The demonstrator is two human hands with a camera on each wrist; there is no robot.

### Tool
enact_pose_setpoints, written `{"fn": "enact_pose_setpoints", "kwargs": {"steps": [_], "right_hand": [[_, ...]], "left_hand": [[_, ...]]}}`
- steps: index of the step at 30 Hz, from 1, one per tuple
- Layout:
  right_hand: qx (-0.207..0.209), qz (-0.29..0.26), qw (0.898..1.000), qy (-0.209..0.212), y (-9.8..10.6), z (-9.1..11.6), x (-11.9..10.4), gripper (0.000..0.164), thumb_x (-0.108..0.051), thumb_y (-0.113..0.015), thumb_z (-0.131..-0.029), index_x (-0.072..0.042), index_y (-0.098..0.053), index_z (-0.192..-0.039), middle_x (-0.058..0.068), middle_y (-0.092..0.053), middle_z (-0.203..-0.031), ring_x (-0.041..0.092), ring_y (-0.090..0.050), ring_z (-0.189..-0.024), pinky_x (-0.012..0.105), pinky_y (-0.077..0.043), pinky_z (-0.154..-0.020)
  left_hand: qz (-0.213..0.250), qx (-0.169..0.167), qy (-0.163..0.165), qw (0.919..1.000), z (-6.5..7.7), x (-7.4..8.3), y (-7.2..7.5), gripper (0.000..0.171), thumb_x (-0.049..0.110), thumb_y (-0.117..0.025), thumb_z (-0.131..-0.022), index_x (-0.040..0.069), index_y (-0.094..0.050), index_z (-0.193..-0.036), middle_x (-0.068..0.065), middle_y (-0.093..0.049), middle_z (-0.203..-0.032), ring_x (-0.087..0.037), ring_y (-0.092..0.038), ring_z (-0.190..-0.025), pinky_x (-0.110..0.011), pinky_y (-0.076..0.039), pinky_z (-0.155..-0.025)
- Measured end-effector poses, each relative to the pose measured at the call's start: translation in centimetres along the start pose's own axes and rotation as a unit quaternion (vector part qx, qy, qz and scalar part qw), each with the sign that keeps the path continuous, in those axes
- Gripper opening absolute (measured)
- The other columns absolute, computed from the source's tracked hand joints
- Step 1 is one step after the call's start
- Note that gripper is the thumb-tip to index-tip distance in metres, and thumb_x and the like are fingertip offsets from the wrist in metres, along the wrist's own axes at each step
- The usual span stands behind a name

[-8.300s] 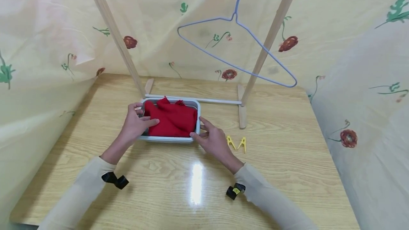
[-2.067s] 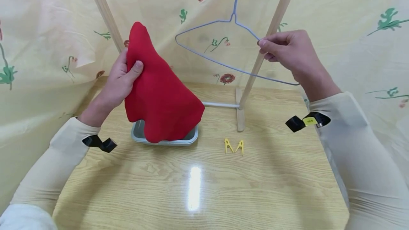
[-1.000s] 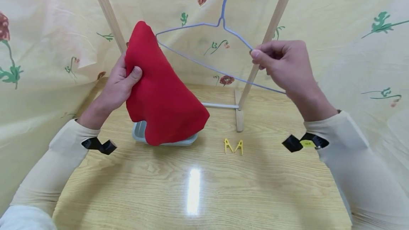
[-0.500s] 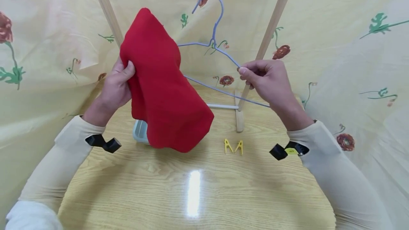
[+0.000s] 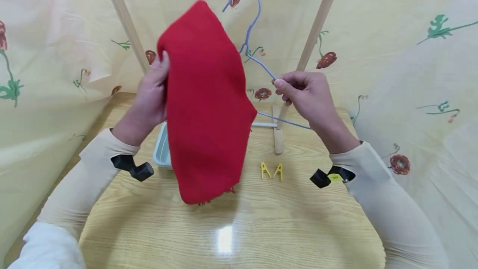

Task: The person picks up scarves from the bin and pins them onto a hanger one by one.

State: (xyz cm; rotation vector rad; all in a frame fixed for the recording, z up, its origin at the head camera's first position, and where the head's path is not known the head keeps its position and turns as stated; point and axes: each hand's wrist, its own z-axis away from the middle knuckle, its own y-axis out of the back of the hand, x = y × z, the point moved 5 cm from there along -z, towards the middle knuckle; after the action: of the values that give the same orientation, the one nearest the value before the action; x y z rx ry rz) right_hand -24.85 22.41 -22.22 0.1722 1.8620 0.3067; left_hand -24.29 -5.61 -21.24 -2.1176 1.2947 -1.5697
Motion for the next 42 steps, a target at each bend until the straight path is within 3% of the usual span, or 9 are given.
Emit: {"fn": "enact_pose_setpoints", "kwargs": {"steps": [5,12,16,22,25,28,33,37,42], "right_hand": [[-0.007,-0.016,1.000,0.011,-0.4,0.1,-0.5,0.019,-0.012,-0.071,-0.086,0.002,-0.072,-0.098,0.003,-0.068,-0.076,0.014,-0.057,-0.063,0.020,-0.050,-0.057],[-0.007,-0.015,1.000,0.023,-0.8,0.1,-0.6,0.019,-0.011,-0.071,-0.086,0.004,-0.072,-0.098,0.004,-0.067,-0.074,0.014,-0.056,-0.061,0.019,-0.049,-0.056],[-0.003,-0.046,0.999,0.028,-0.8,0.2,-0.4,0.018,-0.009,-0.071,-0.086,0.004,-0.071,-0.097,0.005,-0.067,-0.074,0.014,-0.056,-0.061,0.019,-0.049,-0.055],[-0.003,-0.070,0.997,0.039,-1.0,0.5,-0.7,0.017,-0.007,-0.070,-0.086,0.005,-0.071,-0.098,0.007,-0.067,-0.075,0.014,-0.056,-0.061,0.018,-0.049,-0.056],[-0.015,-0.063,0.997,0.044,-1.4,0.8,-1.1,0.016,-0.007,-0.070,-0.086,0.005,-0.071,-0.097,0.006,-0.067,-0.074,0.015,-0.057,-0.061,0.019,-0.050,-0.055],[-0.028,-0.054,0.997,0.044,-1.8,1.1,-1.4,0.016,-0.007,-0.070,-0.086,0.005,-0.071,-0.097,0.007,-0.067,-0.074,0.015,-0.057,-0.061,0.020,-0.050,-0.055],[-0.038,-0.024,0.998,0.037,-2.0,1.4,-1.5,0.018,-0.009,-0.069,-0.087,0.005,-0.071,-0.098,0.008,-0.066,-0.074,0.016,-0.058,-0.062,0.021,-0.051,-0.056],[-0.049,-0.004,0.998,0.036,-2.2,1.7,-1.6,0.017,-0.010,-0.068,-0.088,0.004,-0.071,-0.099,0.008,-0.065,-0.075,0.018,-0.058,-0.063,0.021,-0.051,-0.057],[-0.057,0.026,0.997,0.044,-2.7,2.0,-1.7,0.016,-0.010,-0.068,-0.088,0.003,-0.072,-0.099,0.008,-0.065,-0.074,0.017,-0.057,-0.061,0.022,-0.051,-0.056]], "left_hand": [[-0.041,-0.032,0.068,0.9963,0.2,-2.2,0.1,0.019,0.022,-0.030,-0.105,0.016,-0.042,-0.118,-0.003,-0.058,-0.094,-0.014,-0.063,-0.080,-0.026,-0.052,-0.070],[-0.063,-0.051,0.160,0.9838,0.3,-4.9,0.8,0.019,0.024,-0.031,-0.105,0.016,-0.041,-0.119,-0.003,-0.055,-0.096,-0.014,-0.061,-0.084,-0.026,-0.051,-0.071],[-0.060,-0.031,0.198,0.9778,0.5,-5.9,1.1,0.018,0.027,-0.033,-0.105,0.014,-0.044,-0.112,-0.002,-0.055,-0.093,-0.014,-0.061,-0.082,-0.025,-0.051,-0.070],[-0.056,0.036,0.244,0.9675,0.8,-6.5,1.1,0.022,0.032,-0.039,-0.104,0.012,-0.047,-0.106,-0.002,-0.057,-0.090,-0.014,-0.062,-0.077,-0.026,-0.052,-0.068],[-0.020,0.055,0.229,0.9718,0.4,-6.2,0.8,0.022,0.030,-0.039,-0.104,0.011,-0.049,-0.102,-0.002,-0.057,-0.089,-0.014,-0.062,-0.076,-0.026,-0.053,-0.067],[0.050,0.069,0.197,0.9767,-0.1,-5.7,0.6,0.025,0.030,-0.039,-0.104,0.009,-0.052,-0.097,-0.003,-0.058,-0.085,-0.015,-0.063,-0.074,-0.026,-0.053,-0.064],[0.132,0.114,0.143,0.9742,-0.8,-5.2,0.7,0.024,0.031,-0.041,-0.103,0.009,-0.051,-0.098,-0.003,-0.058,-0.087,-0.015,-0.063,-0.074,-0.024,-0.053,-0.062],[0.139,0.150,0.089,0.9748,-1.4,-5.1,1.4,0.021,0.029,-0.040,-0.103,0.011,-0.050,-0.104,-0.003,-0.058,-0.090,-0.014,-0.062,-0.077,-0.024,-0.053,-0.064],[0.072,0.156,0.022,0.9849,-2.3,-4.9,2.8,0.013,0.023,-0.038,-0.104,0.017,-0.048,-0.109,0.000,-0.055,-0.098,-0.012,-0.058,-0.088,-0.023,-0.050,-0.072]]}}
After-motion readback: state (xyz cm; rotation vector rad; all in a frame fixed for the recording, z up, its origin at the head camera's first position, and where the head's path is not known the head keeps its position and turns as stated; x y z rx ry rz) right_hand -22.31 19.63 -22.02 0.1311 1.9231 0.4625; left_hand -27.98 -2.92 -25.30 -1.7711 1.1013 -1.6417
